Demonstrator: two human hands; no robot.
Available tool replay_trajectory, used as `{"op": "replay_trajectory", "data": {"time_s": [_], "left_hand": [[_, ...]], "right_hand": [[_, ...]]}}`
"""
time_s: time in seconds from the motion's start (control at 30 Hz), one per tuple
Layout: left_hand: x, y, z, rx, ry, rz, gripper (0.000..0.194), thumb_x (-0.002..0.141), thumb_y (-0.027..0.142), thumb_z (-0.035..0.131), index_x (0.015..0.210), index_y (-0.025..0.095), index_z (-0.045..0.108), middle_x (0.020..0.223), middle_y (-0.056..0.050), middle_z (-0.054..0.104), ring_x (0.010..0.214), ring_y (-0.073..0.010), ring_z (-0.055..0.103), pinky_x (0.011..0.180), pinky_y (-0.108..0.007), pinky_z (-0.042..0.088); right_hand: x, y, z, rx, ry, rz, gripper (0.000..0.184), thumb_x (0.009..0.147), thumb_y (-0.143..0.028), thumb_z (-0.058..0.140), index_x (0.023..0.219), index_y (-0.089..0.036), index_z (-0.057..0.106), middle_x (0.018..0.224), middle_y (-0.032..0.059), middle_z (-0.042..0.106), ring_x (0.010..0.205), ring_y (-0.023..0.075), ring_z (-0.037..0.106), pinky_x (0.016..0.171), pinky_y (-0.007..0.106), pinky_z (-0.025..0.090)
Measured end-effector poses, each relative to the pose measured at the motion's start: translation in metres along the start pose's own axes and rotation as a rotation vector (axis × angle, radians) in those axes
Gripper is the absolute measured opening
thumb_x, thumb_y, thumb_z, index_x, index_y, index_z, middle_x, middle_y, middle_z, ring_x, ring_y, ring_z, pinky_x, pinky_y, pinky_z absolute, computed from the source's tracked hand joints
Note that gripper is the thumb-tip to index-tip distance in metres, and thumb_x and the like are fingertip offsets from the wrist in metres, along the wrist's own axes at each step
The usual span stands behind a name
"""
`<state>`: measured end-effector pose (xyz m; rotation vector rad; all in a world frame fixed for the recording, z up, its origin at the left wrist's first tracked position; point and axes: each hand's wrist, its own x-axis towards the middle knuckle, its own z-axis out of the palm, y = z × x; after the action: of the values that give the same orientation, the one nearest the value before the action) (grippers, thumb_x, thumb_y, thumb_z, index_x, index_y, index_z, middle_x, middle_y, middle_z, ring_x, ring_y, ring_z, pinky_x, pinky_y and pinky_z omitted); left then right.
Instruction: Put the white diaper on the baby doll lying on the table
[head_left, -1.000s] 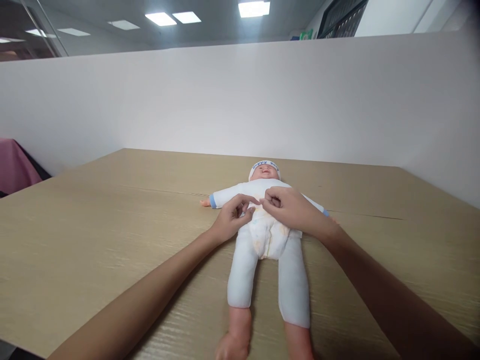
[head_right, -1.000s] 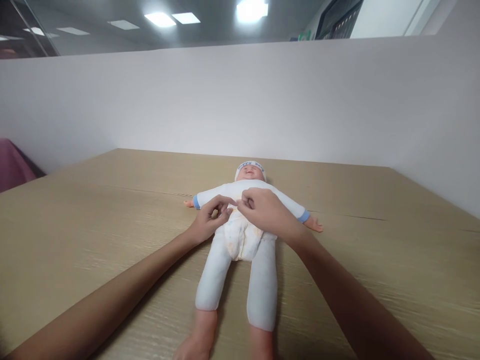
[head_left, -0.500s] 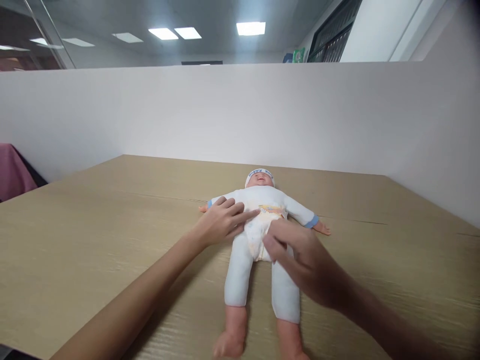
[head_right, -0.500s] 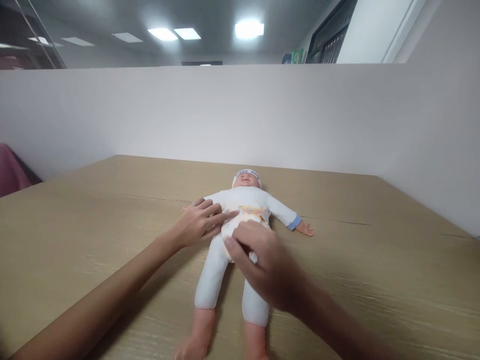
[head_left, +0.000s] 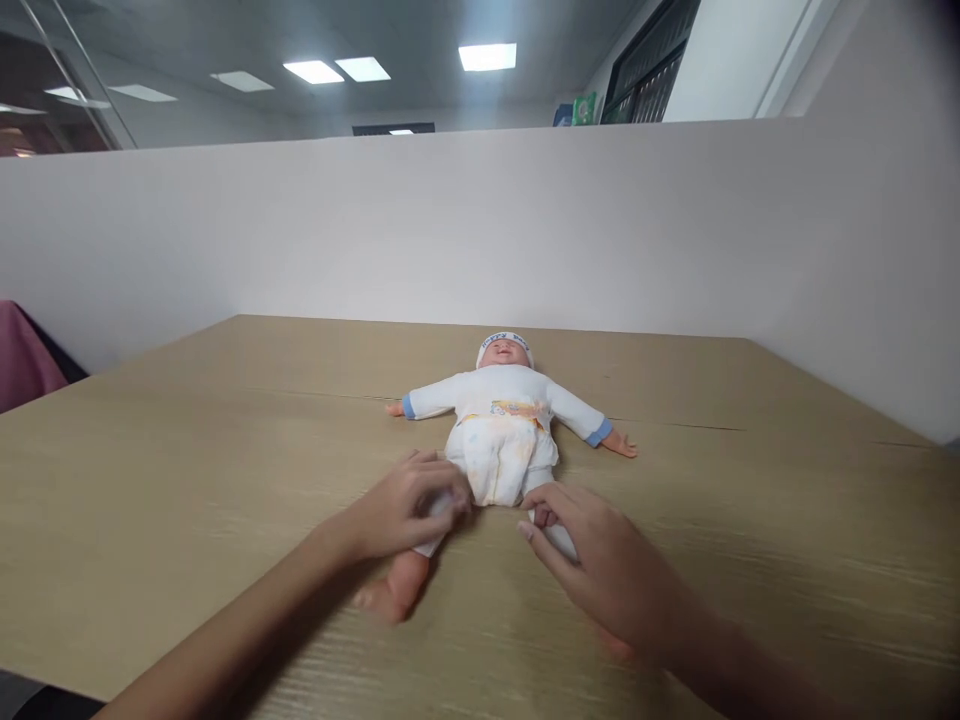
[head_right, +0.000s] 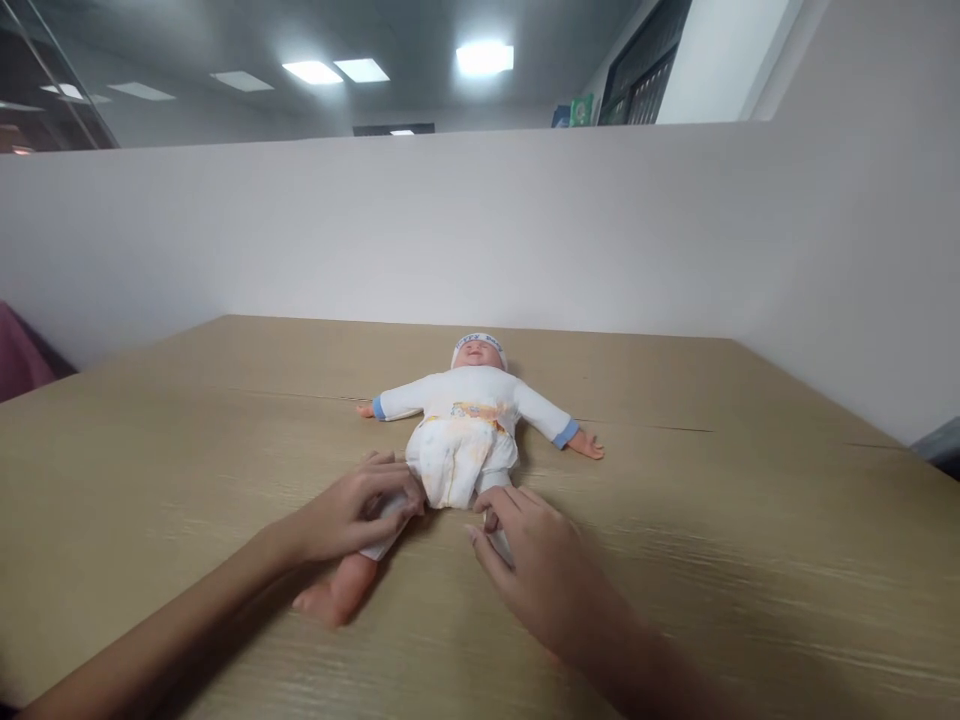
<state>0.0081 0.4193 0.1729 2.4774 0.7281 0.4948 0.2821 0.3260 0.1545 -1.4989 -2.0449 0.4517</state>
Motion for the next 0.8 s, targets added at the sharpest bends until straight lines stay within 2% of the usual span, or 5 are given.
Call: {"op": "replay_trajectory", "data": {"time_s": [0.17, 0.33, 0.5, 0.7, 0.8], "left_hand": [[0.012, 0.010, 0.014, 0.066, 0.137, -0.260, 0.037, 0.098, 0.058, 0.070, 0.089, 0.023, 0.061, 0.090, -0.003, 0.070, 0.086, -0.0256, 0.059, 0.082, -0.038, 0.042], [0.018, 0.010, 0.023, 0.070, 0.130, -0.250, 0.025, 0.102, 0.042, 0.070, 0.088, 0.022, 0.065, 0.085, -0.001, 0.071, 0.087, -0.0235, 0.059, 0.087, -0.038, 0.040], [0.016, 0.007, 0.025, 0.059, 0.165, -0.205, 0.023, 0.103, 0.031, 0.067, 0.083, 0.022, 0.063, 0.081, 0.001, 0.069, 0.086, -0.0221, 0.058, 0.087, -0.039, 0.040], [0.009, 0.004, 0.028, 0.003, 0.264, -0.091, 0.013, 0.106, 0.030, 0.064, 0.099, 0.022, 0.071, 0.125, -0.007, 0.069, 0.114, -0.0254, 0.061, 0.100, -0.041, 0.045], [0.007, 0.002, 0.029, -0.023, 0.271, -0.083, 0.014, 0.107, 0.031, 0.063, 0.100, 0.023, 0.073, 0.135, -0.007, 0.066, 0.122, -0.0260, 0.060, 0.106, -0.042, 0.045]], "right_hand": [[0.010, 0.004, 0.017, -0.163, 0.111, 0.004, 0.006, 0.101, -0.029, 0.067, 0.101, -0.024, 0.065, 0.088, 0.0029, 0.068, 0.083, 0.0254, 0.067, 0.074, 0.039, 0.046], [0.007, 0.002, 0.032, -0.304, 0.194, -0.098, 0.011, 0.095, -0.017, 0.072, 0.092, -0.023, 0.063, 0.093, 0.0046, 0.067, 0.088, 0.0267, 0.063, 0.075, 0.040, 0.045], [0.004, 0.002, 0.037, -0.246, 0.188, -0.108, 0.013, 0.095, -0.016, 0.072, 0.106, -0.022, 0.066, 0.104, 0.0062, 0.066, 0.096, 0.0288, 0.059, 0.083, 0.044, 0.048], [0.003, 0.001, 0.035, -0.174, 0.184, -0.122, 0.024, 0.097, -0.016, 0.068, 0.119, -0.024, 0.067, 0.120, 0.0069, 0.068, 0.111, 0.0300, 0.058, 0.099, 0.050, 0.050], [0.002, 0.001, 0.035, -0.167, 0.187, -0.123, 0.025, 0.097, -0.018, 0.069, 0.121, -0.024, 0.067, 0.129, 0.0074, 0.068, 0.116, 0.0310, 0.056, 0.103, 0.051, 0.050]]}}
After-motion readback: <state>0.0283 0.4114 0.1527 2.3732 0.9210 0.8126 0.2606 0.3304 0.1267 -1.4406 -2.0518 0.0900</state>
